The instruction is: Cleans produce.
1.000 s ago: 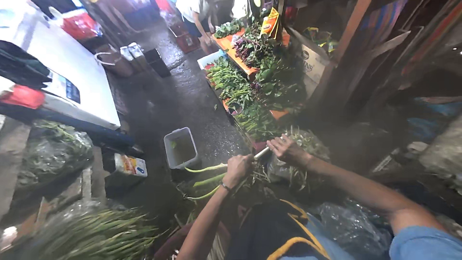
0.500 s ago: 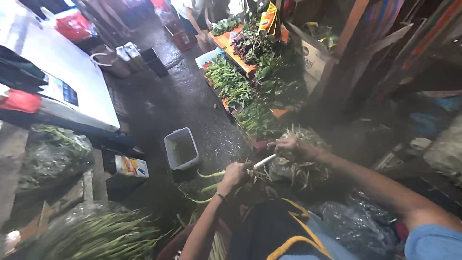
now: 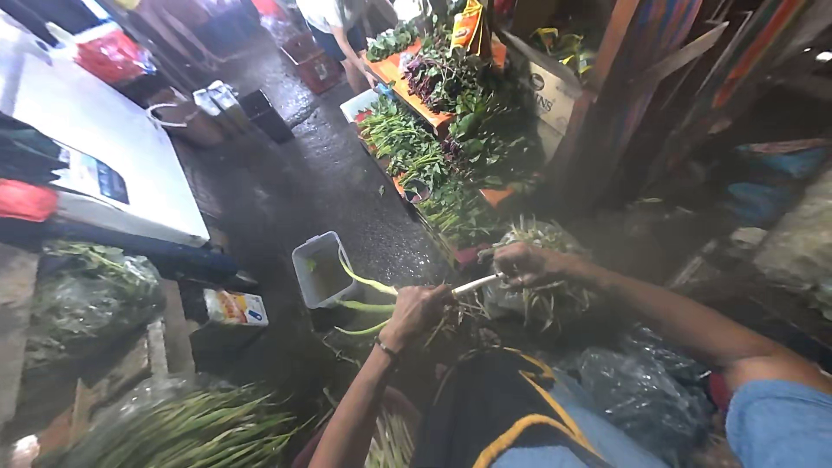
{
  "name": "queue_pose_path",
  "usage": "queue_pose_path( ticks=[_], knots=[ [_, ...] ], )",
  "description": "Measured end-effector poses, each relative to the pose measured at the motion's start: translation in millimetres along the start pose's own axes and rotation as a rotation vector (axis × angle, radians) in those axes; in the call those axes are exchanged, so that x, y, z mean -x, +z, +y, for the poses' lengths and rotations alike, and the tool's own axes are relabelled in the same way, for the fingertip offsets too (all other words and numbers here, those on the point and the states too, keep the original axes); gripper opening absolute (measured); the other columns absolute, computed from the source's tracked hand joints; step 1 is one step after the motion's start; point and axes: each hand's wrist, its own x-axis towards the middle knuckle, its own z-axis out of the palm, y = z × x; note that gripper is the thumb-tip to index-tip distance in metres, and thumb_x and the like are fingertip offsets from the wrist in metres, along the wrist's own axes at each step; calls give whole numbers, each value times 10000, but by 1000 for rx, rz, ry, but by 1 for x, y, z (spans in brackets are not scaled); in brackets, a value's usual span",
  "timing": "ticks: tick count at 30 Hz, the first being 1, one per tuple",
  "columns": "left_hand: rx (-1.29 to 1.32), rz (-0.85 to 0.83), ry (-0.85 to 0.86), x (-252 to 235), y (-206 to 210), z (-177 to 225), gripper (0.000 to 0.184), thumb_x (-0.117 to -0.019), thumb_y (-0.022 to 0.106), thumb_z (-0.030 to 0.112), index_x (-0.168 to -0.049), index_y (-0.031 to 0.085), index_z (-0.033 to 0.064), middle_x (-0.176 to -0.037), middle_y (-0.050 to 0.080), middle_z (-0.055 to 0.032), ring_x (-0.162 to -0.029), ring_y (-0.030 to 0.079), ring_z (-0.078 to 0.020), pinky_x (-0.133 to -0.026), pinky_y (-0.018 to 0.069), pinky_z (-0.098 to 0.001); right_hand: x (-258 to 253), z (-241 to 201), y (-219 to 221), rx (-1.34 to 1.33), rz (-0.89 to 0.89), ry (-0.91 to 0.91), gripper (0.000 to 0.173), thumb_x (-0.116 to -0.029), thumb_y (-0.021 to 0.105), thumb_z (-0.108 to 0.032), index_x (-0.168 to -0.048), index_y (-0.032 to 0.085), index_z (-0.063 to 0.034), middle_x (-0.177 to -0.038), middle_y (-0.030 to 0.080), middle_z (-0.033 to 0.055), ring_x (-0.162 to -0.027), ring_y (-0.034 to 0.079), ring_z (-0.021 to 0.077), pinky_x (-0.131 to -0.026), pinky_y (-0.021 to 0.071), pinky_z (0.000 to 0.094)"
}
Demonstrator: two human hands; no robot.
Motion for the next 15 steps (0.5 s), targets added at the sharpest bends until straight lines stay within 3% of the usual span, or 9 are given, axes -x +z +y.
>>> queue_pose_path(
  ticks=[3, 5, 7, 9, 13, 15],
  knots=[
    [41, -137, -98, -4, -9, 4, 239, -964, 609, 159, -1142, 756, 98, -901, 749, -184, -832, 729, -407, -739, 531, -620, 6, -11, -2, 87, 55, 141, 224, -917, 669, -57, -1089, 693, 84, -993, 710, 206, -902, 687, 253, -858, 557, 402],
    [91, -271, -227, -10, -15, 6, 286, -968, 588, 149, -1212, 730, 107, -1002, 742, -205, -966, 707, -421, -852, 505, -627, 9, -6, 5, 338, 162, 143, 204, -979, 618, -118, -1072, 744, 13, -984, 745, 183, -922, 731, 326, -828, 579, 510],
    [194, -368, -331, -18, -17, 5, 299, -994, 588, 195, -1251, 710, 100, -1102, 727, -207, -1075, 679, -406, -940, 488, -621, 10, -1, 12, 530, 213, 134, 214, -1003, 575, -125, -1079, 756, -40, -974, 742, 157, -928, 721, 347, -779, 570, 524],
    [295, -424, -399, -24, -16, 2, 297, -1006, 589, 232, -1241, 704, 91, -1111, 716, -195, -1067, 675, -366, -949, 490, -596, 10, 4, 16, 654, 199, 94, 226, -1014, 541, -94, -1108, 736, -30, -997, 733, 172, -950, 716, 367, -778, 569, 531],
    [383, -426, -416, -25, -9, -3, 293, -1011, 586, 254, -1215, 709, 83, -1001, 724, -151, -910, 694, -286, -870, 531, -520, 15, 12, 23, 692, 169, 36, 208, -987, 529, -42, -1066, 708, 27, -964, 718, 207, -913, 718, 386, -764, 581, 516],
    [316, -444, -412, -25, -11, 3, 299, -1001, 594, 217, -1254, 704, 104, -1097, 724, -172, -1030, 688, -335, -933, 508, -565, 19, 14, 24, 592, 125, 73, 207, -989, 525, -42, -1050, 700, 51, -971, 709, 231, -926, 715, 402, -795, 584, 522]
  ],
)
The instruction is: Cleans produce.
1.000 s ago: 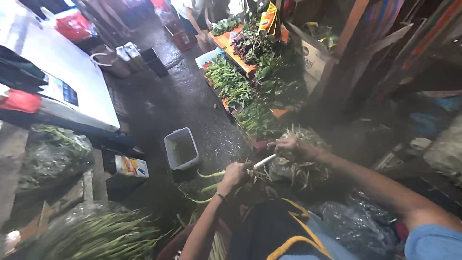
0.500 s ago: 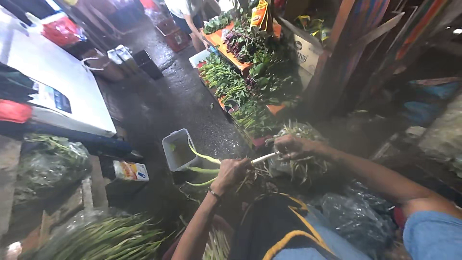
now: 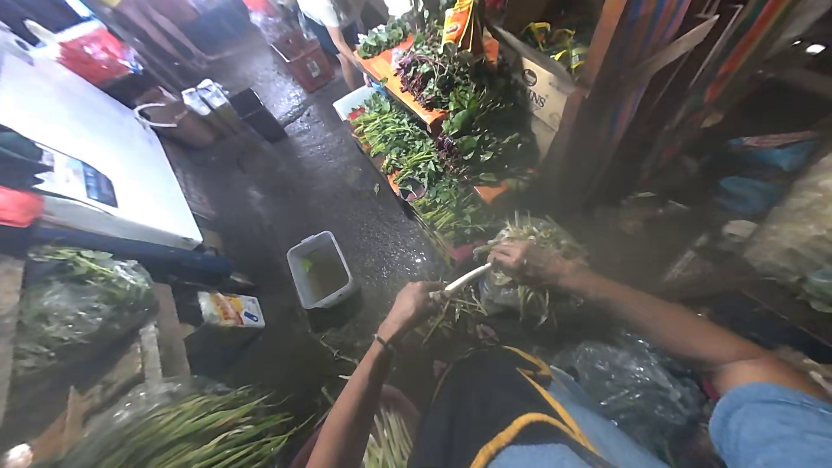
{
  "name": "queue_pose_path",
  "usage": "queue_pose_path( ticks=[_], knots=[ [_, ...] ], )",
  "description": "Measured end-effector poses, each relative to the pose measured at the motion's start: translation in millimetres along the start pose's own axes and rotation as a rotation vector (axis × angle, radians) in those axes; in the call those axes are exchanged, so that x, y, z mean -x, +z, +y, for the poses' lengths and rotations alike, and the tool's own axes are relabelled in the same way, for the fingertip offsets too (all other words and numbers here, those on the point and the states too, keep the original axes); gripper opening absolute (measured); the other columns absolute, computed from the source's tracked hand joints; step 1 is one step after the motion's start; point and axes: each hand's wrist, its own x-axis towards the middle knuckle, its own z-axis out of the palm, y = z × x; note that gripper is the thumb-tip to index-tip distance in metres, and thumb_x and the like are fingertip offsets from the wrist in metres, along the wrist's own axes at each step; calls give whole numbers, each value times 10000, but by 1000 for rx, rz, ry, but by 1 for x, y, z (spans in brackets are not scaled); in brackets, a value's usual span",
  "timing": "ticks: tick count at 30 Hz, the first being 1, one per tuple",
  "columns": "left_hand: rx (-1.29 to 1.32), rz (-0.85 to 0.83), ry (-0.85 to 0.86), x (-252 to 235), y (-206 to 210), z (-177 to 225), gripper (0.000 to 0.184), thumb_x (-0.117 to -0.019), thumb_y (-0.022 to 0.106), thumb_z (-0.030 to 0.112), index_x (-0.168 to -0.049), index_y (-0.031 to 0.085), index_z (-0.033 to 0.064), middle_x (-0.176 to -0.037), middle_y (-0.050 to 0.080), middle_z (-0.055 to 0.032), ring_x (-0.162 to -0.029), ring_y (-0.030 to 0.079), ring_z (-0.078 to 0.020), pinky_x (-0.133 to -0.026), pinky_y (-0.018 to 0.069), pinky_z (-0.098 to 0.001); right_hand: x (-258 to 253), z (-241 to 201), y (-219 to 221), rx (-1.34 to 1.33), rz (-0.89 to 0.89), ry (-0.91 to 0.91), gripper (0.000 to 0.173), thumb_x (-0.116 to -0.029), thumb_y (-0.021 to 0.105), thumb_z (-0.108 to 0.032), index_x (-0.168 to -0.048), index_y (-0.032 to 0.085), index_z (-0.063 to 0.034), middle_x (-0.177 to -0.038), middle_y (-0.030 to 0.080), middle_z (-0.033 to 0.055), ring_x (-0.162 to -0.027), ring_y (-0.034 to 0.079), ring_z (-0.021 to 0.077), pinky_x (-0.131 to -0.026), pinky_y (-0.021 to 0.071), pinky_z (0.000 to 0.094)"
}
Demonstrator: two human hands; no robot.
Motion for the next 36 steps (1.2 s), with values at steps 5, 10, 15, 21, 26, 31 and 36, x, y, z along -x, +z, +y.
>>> queue_pose_path(
  ticks=[5, 10, 15, 21, 26, 31, 36],
  knots=[
    [-259, 49, 7, 10, 3, 19, 313, -1003, 564, 211, -1274, 713, 161, -1117, 728, -205, -1089, 672, -424, -919, 476, -638, 1, -2, -9, -289, -228, 178, 255, -993, 517, -21, -1135, 682, 112, -1079, 691, 293, -1049, 677, 435, -963, 512, 538],
    [-411, 375, 309, 11, 19, 7, 210, -961, 605, 146, -1079, 771, 97, -885, 745, -172, -789, 728, -391, -692, 538, -596, -3, 7, -15, -647, -363, 495, 254, -1037, 494, -26, -1199, 641, 105, -1123, 662, 250, -953, 667, 271, -872, 550, 417],
    [-480, 613, 486, 3, 32, -13, 168, -887, 695, 151, -1020, 784, 100, -758, 726, -125, -612, 704, -326, -540, 539, -504, 3, 18, -17, -974, -113, 861, 157, -1032, 509, 4, -1103, 621, 88, -900, 606, 84, -694, 600, 69, -670, 558, 236],
    [-227, 504, 283, 9, 31, -25, 246, -925, 625, 71, -1115, 782, 90, -915, 764, -170, -816, 742, -390, -732, 557, -613, 27, 51, -11, -1394, 587, 1234, 174, -1049, 462, -33, -1173, 581, -60, -810, 580, -11, -600, 551, 57, -579, 518, 215],
    [98, 272, 63, -1, 22, -34, 293, -1007, 620, 246, -1216, 731, 74, -1028, 748, -173, -961, 719, -326, -907, 532, -555, 48, 55, -5, -800, 569, 1234, 190, -992, 635, -40, -1177, 640, 2, -1006, 649, 130, -660, 596, 147, -644, 560, 330],
    [262, 321, 64, -16, 28, -27, 281, -1010, 612, 247, -1154, 729, 36, -878, 725, -99, -760, 680, -171, -780, 561, -402, 42, 63, 14, -1025, 714, 1343, 255, -972, 446, 114, -1145, 622, 50, -1056, 647, 152, -793, 637, 196, -748, 564, 365],
    [111, 258, 0, -36, 36, 0, 293, -1015, 593, 257, -1234, 722, 111, -994, 745, -154, -925, 713, -318, -879, 535, -556, -3, 19, 10, -1821, 889, 1308, 278, -1081, 281, -115, -1185, 533, -66, -869, 630, 54, -666, 612, 133, -638, 544, 290]
  ],
)
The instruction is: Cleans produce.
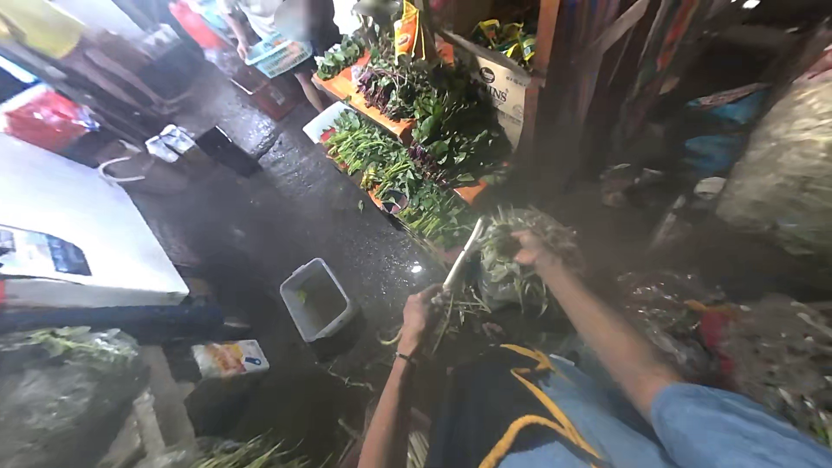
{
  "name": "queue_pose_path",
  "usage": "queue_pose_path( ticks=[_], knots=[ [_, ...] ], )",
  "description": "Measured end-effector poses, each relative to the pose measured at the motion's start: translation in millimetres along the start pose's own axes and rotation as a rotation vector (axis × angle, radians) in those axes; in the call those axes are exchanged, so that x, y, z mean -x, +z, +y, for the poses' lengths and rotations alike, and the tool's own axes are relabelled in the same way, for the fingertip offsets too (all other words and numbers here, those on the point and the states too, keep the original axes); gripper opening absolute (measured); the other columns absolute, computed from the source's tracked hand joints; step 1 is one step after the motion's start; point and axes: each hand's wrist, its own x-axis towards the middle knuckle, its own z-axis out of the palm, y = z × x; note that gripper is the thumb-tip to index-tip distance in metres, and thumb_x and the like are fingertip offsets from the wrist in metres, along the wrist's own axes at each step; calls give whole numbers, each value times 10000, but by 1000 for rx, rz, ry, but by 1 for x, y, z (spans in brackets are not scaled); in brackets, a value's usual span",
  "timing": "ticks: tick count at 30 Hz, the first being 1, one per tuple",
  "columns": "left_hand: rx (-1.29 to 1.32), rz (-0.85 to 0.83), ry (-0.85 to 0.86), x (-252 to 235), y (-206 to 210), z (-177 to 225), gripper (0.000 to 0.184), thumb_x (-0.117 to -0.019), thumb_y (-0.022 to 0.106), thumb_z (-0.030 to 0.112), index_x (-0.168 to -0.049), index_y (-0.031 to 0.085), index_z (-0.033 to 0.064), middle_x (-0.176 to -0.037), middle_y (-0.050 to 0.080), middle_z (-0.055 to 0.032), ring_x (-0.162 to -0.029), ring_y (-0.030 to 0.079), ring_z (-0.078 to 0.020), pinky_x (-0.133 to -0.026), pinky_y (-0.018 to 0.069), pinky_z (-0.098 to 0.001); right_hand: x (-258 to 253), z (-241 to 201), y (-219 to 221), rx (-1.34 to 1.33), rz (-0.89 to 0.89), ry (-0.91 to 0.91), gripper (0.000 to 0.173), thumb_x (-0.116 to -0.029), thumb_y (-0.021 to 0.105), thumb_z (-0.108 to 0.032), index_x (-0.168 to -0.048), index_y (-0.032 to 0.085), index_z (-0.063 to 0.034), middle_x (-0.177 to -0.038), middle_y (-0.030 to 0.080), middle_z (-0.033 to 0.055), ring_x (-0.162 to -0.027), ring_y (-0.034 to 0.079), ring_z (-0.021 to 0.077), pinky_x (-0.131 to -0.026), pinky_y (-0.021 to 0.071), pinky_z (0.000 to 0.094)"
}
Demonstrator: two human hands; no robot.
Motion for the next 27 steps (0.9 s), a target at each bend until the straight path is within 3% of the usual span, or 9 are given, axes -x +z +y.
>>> queue_pose_path(
  ticks=[3, 4, 6, 8, 11, 16, 19, 23, 27],
  knots=[
    [-221, 155, 39, 3, 16, 20, 295, -990, 598, 217, -1231, 737, 118, -985, 750, -205, -941, 718, -425, -825, 525, -636, 9, 17, 20, -2, -161, -76, 421, -1131, 240, -330, -1295, 543, -87, -998, 712, 92, -730, 678, 145, -624, 561, 267],
    [-283, 267, 90, 3, 24, 20, 271, -965, 618, 183, -1183, 753, 96, -925, 752, -205, -864, 728, -429, -752, 537, -631, 11, 20, 26, 95, -184, -166, 415, -1138, 250, -323, -1337, 522, -81, -1031, 711, 84, -751, 676, 133, -637, 556, 256],
    [-436, 476, 209, 0, 40, 15, 240, -916, 664, 144, -1116, 769, 66, -798, 737, -179, -670, 722, -382, -582, 553, -559, 9, 27, 35, 284, -112, -384, 267, -1071, 480, -82, -1317, 513, 18, -994, 690, 116, -728, 674, 146, -646, 578, 285],
    [-576, 580, 259, -2, 51, 13, 275, -896, 688, 151, -1146, 772, 69, -744, 725, -154, -581, 699, -335, -511, 541, -484, 2, 33, 38, 428, 36, -485, 382, -970, 646, -3, -1319, 509, 76, -943, 670, 172, -690, 683, 185, -645, 603, 330],
    [-691, 709, 313, -6, 58, 12, 288, -871, 706, 162, -1138, 782, 84, -659, 686, -116, -500, 660, -274, -450, 509, -410, -3, 33, 33, 572, 96, -546, 487, -1031, 564, -42, -1479, 403, 56, -1043, 696, 210, -733, 720, 191, -686, 619, 334],
    [-710, 721, 349, -7, 56, 13, 289, -862, 714, 155, -1129, 780, 67, -636, 668, -111, -492, 652, -263, -445, 502, -401, -2, 34, 25, 770, 92, -691, 541, -1034, 490, -8, -1548, 327, 37, -1130, 667, 257, -864, 701, 266, -813, 589, 403],
    [-688, 704, 351, -9, 56, 13, 287, -873, 703, 144, -1136, 778, 60, -636, 667, -121, -490, 652, -270, -446, 504, -405, -1, 32, 25, 879, 120, -775, 484, -1025, 490, -4, -1504, 423, 32, -1109, 670, 272, -846, 692, 302, -815, 581, 442],
    [-610, 654, 347, -8, 56, 13, 300, -885, 695, 153, -1157, 770, 51, -668, 686, -133, -504, 664, -287, -453, 514, -425, 3, 25, 26, 929, 169, -811, 500, -970, 474, 93, -1466, 499, 38, -1247, 647, 314, -1012, 691, 399, -916, 543, 506],
    [-545, 580, 324, -5, 51, 13, 324, -870, 703, 136, -1179, 764, 60, -718, 716, -143, -548, 687, -312, -490, 534, -470, -7, 21, 19, 702, 21, -718, 434, -1025, 374, 32, -1423, 543, 6, -1361, 614, 192, -929, 710, 219, -818, 601, 389]
  ],
)
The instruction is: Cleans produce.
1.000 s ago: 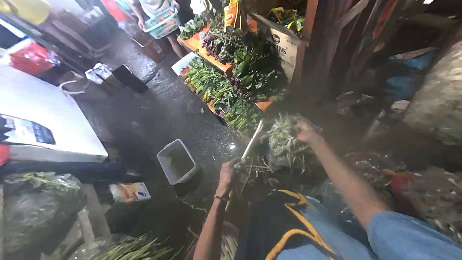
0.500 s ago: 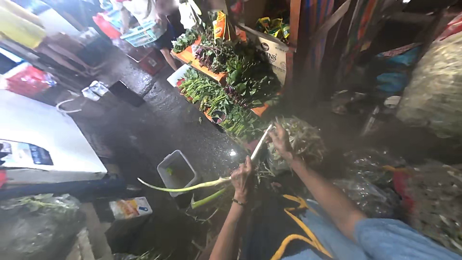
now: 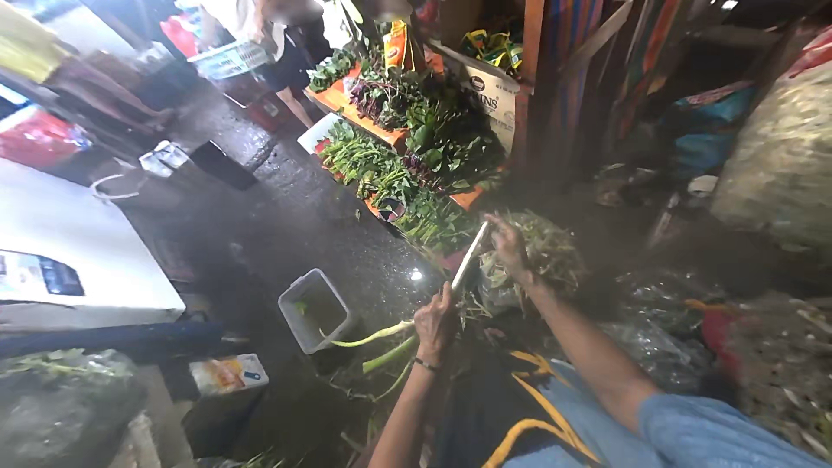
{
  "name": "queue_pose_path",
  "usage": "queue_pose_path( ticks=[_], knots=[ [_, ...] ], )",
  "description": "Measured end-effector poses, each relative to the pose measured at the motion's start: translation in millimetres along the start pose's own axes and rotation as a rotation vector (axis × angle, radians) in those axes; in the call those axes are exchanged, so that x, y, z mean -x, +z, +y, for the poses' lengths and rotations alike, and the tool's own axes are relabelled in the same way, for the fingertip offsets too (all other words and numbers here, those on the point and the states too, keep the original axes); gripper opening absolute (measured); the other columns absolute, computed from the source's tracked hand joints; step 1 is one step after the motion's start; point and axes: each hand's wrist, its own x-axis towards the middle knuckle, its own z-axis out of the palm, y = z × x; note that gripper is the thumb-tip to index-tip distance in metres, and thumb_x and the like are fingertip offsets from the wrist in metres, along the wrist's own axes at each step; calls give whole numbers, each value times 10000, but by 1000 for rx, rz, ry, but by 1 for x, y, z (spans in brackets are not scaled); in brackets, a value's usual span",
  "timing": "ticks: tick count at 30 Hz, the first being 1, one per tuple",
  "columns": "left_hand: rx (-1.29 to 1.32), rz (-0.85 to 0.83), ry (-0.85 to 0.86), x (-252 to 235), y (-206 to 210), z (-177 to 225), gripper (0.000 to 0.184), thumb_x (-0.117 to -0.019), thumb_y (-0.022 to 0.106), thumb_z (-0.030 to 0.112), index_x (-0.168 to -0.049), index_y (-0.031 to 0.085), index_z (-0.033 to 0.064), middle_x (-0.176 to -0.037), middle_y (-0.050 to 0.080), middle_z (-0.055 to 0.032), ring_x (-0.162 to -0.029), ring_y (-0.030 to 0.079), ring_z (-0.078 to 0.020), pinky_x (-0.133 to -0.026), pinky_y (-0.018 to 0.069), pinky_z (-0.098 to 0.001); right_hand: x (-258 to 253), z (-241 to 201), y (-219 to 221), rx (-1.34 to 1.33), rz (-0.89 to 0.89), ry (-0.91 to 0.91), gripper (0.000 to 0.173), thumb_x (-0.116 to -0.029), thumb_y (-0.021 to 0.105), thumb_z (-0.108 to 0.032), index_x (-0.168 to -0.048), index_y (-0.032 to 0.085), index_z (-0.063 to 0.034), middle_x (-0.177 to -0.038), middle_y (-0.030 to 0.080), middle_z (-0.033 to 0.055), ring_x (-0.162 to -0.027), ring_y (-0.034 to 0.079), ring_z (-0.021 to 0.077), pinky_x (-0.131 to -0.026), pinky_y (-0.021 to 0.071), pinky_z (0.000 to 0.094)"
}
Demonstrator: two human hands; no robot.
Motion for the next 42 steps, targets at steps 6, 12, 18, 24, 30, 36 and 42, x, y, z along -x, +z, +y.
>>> queue_pose_path(
  ticks=[6, 12, 18, 24, 30, 36, 42],
  knots=[
    [39, -34, -2, 1, 1, 0, 317, -874, 695, 126, -1177, 766, 67, -721, 718, -147, -569, 696, -324, -503, 538, -492, 1, 6, 2, -72, -67, -12, 502, -969, 603, 0, -1451, 464, 19, -1099, 689, 199, -830, 706, 207, -745, 606, 366],
    [128, -68, -1, 0, -6, -4, 300, -876, 662, 84, -1151, 781, 83, -720, 721, -146, -605, 710, -338, -534, 543, -518, -1, 11, -2, -87, -75, -100, 500, -926, 495, 105, -1422, 486, 42, -1065, 690, 193, -832, 710, 204, -751, 611, 371],
    [290, -315, -147, -10, -28, -7, 334, -923, 617, 103, -1225, 756, 131, -902, 762, -181, -839, 735, -410, -736, 543, -612, 0, 3, 2, -213, -166, -64, 572, -936, 588, 34, -1481, 416, 10, -1080, 698, 162, -816, 713, 187, -716, 618, 347],
    [341, -414, -188, -15, -36, -19, 348, -949, 614, 139, -1274, 736, 166, -965, 760, -191, -916, 725, -415, -814, 528, -623, -2, -5, 0, -171, -215, -78, 556, -936, 563, 84, -1474, 429, 35, -1020, 703, 169, -799, 730, 184, -741, 636, 346],
    [337, -443, -179, -19, -38, -26, 330, -969, 619, 195, -1276, 734, 162, -977, 759, -194, -929, 722, -423, -822, 526, -629, -1, -6, -4, -51, -187, -126, 574, -887, 571, 85, -1451, 481, 24, -1074, 698, 198, -845, 707, 208, -770, 602, 384],
    [327, -437, -152, -17, -34, -26, 331, -968, 621, 197, -1278, 733, 167, -957, 758, -201, -908, 724, -431, -805, 527, -635, 1, -6, -8, -105, -183, -70, 542, -894, 519, 104, -1430, 491, 31, -1100, 674, 197, -817, 700, 207, -742, 611, 386],
    [227, -259, -67, -8, -22, -18, 334, -904, 648, 108, -1217, 761, 139, -861, 760, -171, -771, 736, -407, -667, 545, -609, 4, -4, 0, -48, -179, 30, 647, -938, 602, 57, -1536, 364, -9, -1049, 679, 220, -802, 718, 229, -752, 622, 389]
  ],
)
